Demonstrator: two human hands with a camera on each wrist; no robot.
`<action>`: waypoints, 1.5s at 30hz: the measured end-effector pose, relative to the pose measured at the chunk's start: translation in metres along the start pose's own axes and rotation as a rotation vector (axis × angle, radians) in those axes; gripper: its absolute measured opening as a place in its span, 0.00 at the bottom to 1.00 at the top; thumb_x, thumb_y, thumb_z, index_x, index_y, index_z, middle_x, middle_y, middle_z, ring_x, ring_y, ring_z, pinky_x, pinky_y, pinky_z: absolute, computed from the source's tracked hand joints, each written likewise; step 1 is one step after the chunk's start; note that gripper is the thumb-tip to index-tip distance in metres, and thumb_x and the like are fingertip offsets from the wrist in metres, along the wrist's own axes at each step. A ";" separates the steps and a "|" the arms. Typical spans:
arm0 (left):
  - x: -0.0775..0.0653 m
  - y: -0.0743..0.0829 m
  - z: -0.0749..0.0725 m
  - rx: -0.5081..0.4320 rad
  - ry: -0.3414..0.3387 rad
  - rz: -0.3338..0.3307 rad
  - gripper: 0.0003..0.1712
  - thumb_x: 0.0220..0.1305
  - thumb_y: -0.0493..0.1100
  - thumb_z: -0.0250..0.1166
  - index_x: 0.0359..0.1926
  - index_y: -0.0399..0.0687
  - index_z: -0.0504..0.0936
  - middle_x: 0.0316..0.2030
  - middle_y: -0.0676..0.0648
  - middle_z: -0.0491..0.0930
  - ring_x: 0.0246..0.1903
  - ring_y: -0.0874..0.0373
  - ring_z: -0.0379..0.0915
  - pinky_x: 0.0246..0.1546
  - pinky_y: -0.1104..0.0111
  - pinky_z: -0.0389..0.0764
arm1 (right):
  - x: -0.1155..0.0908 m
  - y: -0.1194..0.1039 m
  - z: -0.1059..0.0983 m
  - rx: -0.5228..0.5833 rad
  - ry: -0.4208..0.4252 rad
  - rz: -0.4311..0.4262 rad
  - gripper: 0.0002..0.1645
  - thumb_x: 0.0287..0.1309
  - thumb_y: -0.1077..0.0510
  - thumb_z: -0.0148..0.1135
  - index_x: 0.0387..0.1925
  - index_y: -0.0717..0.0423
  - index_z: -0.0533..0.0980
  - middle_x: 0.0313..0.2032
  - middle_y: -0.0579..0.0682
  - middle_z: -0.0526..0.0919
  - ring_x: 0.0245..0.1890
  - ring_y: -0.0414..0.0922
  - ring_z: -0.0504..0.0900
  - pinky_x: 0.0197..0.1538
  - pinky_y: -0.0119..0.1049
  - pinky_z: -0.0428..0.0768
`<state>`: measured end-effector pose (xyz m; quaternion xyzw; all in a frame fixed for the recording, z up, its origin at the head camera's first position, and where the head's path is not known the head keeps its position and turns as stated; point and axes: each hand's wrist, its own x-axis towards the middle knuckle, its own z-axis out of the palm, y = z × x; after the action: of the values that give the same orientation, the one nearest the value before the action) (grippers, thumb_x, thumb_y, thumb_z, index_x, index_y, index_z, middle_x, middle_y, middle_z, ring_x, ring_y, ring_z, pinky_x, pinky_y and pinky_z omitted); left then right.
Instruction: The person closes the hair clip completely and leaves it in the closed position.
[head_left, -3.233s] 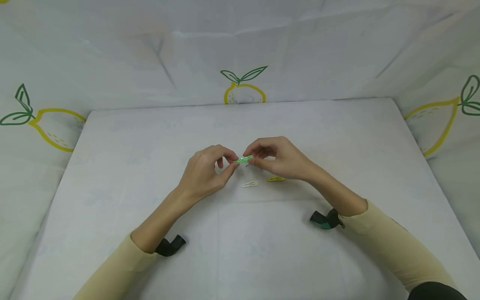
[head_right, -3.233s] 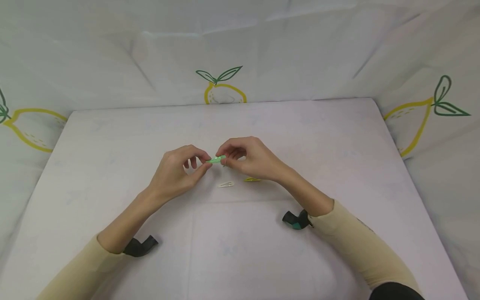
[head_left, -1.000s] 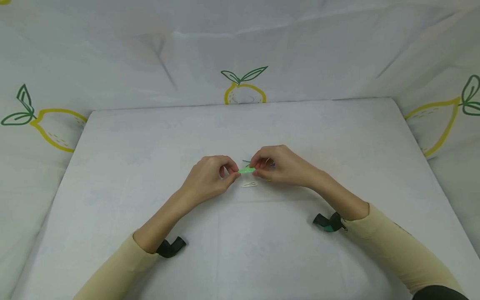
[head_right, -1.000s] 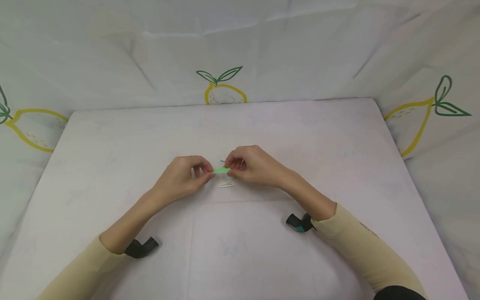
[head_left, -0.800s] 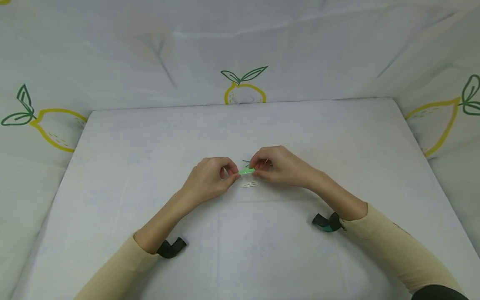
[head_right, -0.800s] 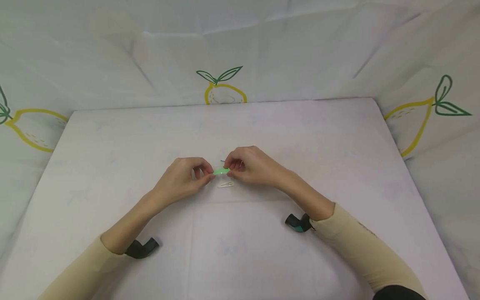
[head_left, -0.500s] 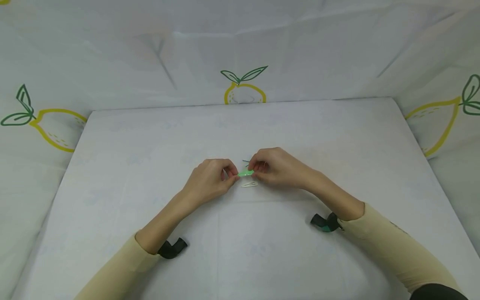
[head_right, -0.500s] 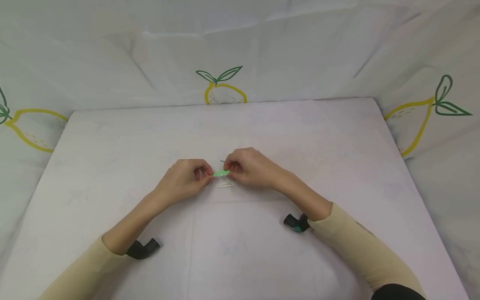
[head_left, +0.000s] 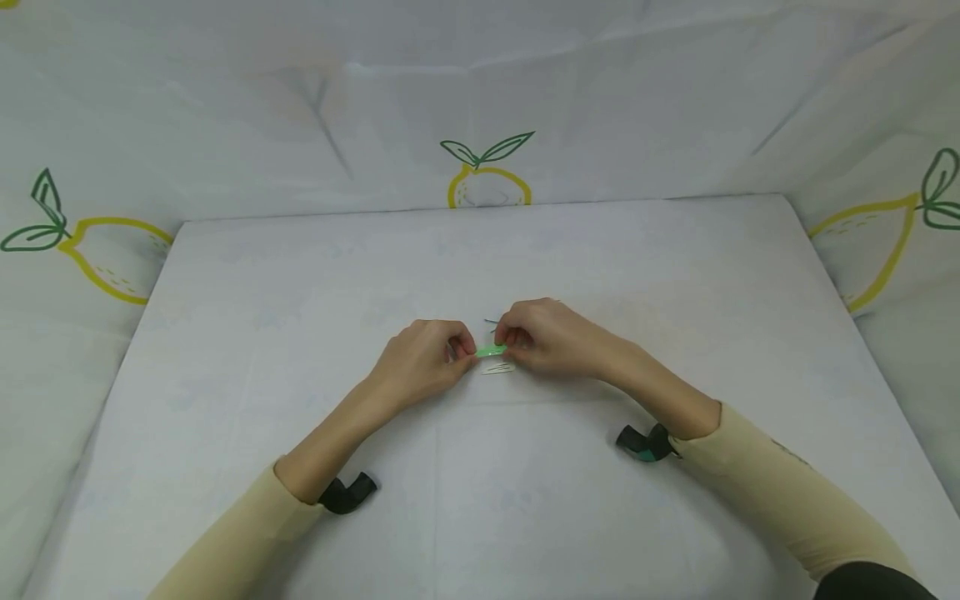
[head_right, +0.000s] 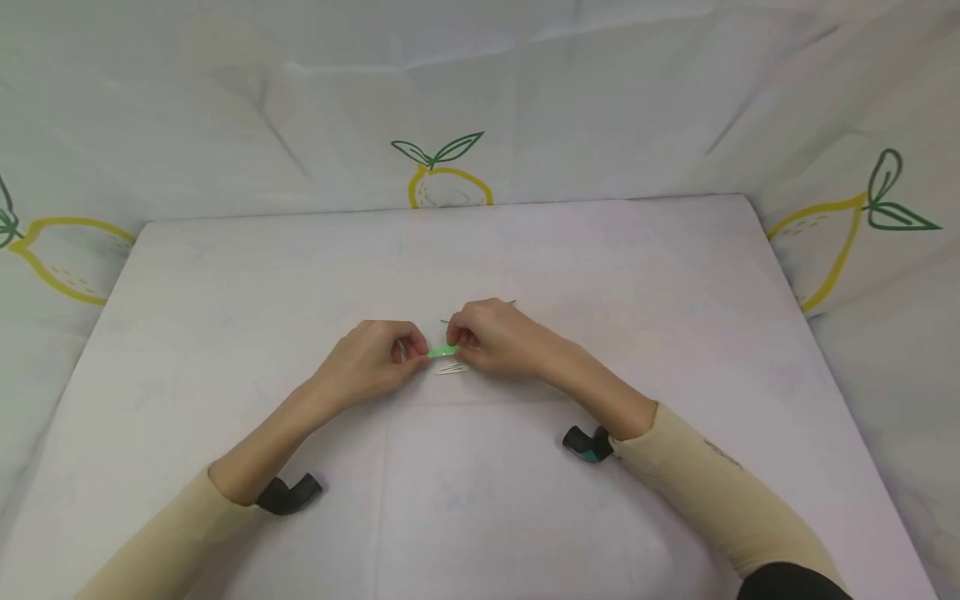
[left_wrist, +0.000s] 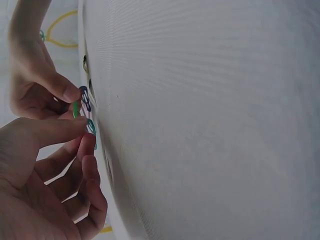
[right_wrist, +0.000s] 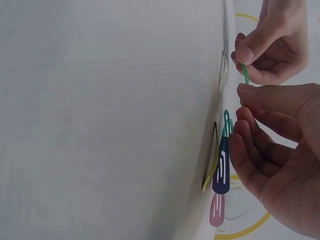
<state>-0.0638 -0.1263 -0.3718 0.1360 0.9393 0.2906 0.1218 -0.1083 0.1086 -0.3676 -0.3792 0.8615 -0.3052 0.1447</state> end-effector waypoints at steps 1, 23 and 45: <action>0.000 0.000 0.000 0.003 -0.008 -0.004 0.03 0.68 0.43 0.74 0.36 0.54 0.89 0.31 0.55 0.87 0.29 0.61 0.78 0.30 0.68 0.76 | 0.000 0.000 0.000 -0.006 -0.004 0.003 0.04 0.63 0.66 0.71 0.39 0.55 0.87 0.35 0.46 0.88 0.37 0.38 0.83 0.47 0.37 0.84; 0.005 0.003 0.004 0.015 -0.074 -0.023 0.04 0.67 0.43 0.76 0.36 0.54 0.87 0.31 0.56 0.87 0.32 0.62 0.80 0.35 0.65 0.78 | 0.004 -0.002 0.001 -0.069 -0.065 0.017 0.06 0.62 0.66 0.70 0.37 0.53 0.86 0.33 0.46 0.84 0.36 0.43 0.80 0.49 0.40 0.76; 0.007 0.004 0.002 0.027 -0.044 -0.020 0.03 0.69 0.46 0.73 0.37 0.55 0.88 0.32 0.57 0.88 0.33 0.62 0.81 0.35 0.64 0.79 | 0.005 0.001 -0.004 -0.026 -0.022 0.023 0.07 0.64 0.66 0.71 0.43 0.57 0.87 0.37 0.47 0.88 0.39 0.42 0.83 0.48 0.39 0.83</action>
<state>-0.0691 -0.1203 -0.3720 0.1347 0.9415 0.2737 0.1435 -0.1134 0.1071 -0.3652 -0.3745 0.8679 -0.2882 0.1529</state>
